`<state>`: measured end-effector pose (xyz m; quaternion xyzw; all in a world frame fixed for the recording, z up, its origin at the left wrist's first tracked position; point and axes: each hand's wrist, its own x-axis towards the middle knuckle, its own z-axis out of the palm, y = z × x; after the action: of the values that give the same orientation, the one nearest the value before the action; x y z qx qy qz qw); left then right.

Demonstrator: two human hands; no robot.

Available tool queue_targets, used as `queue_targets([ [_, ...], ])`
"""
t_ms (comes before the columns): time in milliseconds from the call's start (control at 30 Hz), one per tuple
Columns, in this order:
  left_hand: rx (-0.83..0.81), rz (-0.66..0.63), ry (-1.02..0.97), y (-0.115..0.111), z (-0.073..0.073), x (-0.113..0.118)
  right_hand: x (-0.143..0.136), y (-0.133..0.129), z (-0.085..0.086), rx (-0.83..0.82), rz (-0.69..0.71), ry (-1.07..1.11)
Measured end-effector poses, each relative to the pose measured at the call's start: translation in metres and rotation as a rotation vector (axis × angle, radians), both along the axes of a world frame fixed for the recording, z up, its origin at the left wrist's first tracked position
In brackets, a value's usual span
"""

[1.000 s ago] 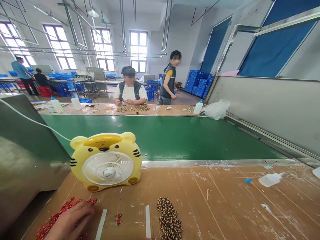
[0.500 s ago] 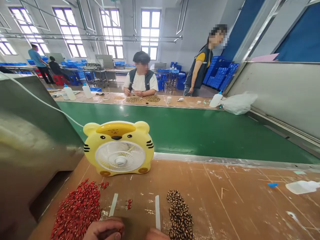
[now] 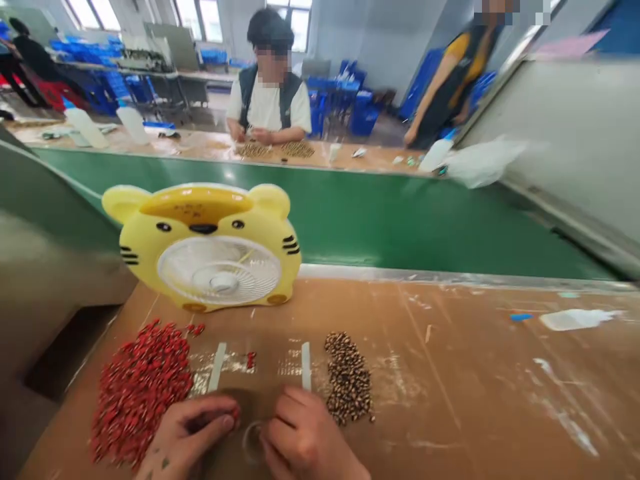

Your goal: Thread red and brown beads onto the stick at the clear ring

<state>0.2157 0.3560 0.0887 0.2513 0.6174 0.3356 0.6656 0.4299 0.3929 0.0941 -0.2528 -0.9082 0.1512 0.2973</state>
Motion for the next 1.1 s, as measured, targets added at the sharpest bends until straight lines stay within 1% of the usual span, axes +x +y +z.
queue_targets([
  [33, 0.015, -0.024, 0.004, -0.001, -0.001, 0.0, 0.001, -0.002, 0.009, -0.04, 0.005, -0.024],
  [67, 0.046, -0.04, 0.007, -0.003, -0.003, -0.001, 0.001, -0.002, 0.016, -0.117, 0.03, -0.029],
  [100, 0.068, -0.052, 0.022, -0.004, -0.005, -0.001, 0.001, -0.002, 0.019, -0.136, 0.076, -0.025],
  [133, 0.106, -0.06, 0.043, -0.005, -0.006, -0.001, 0.001, -0.001, 0.021, -0.15, 0.091, -0.03],
  [167, 0.126, -0.066, 0.055, -0.006, -0.008, -0.002, 0.0, -0.001, 0.02, -0.13, 0.088, -0.027],
  [200, 0.136, -0.062, 0.054, -0.007, -0.009, -0.002, -0.001, 0.0, 0.018, -0.1, 0.039, -0.024],
  [233, 0.145, -0.062, 0.067, -0.007, -0.009, -0.001, -0.002, 0.0, 0.016, -0.102, 0.032, -0.026],
  [333, 0.137, -0.046, 0.092, -0.007, -0.01, 0.001, -0.002, 0.0, 0.012, -0.148, 0.081, -0.032],
  [433, 0.156, -0.049, 0.103, -0.006, -0.011, 0.003, 0.0, 0.001, 0.011, -0.16, 0.054, -0.046],
  [533, 0.181, -0.062, 0.107, -0.006, -0.011, 0.004, 0.003, 0.001, 0.009, -0.189, 0.113, -0.06],
  [633, 0.202, -0.058, 0.121, -0.007, -0.012, 0.005, 0.004, 0.0, 0.007, -0.167, 0.075, -0.034],
  [767, 0.238, -0.073, 0.149, -0.008, -0.016, 0.006, 0.004, -0.002, 0.006, -0.173, 0.104, -0.031],
  [833, 0.275, -0.058, 0.166, -0.009, -0.018, 0.006, 0.006, -0.002, 0.006, -0.181, 0.078, -0.049],
  [900, 0.289, -0.042, 0.166, -0.01, -0.02, 0.007, 0.008, -0.002, 0.009, -0.199, 0.09, -0.076],
  [967, 0.272, -0.036, 0.161, -0.011, -0.021, 0.007, 0.009, -0.001, 0.014, -0.218, 0.075, -0.036],
  [1100, 0.308, -0.041, 0.159, -0.011, -0.018, 0.007, 0.007, 0.0, 0.027, -0.341, -0.066, 0.25],
])
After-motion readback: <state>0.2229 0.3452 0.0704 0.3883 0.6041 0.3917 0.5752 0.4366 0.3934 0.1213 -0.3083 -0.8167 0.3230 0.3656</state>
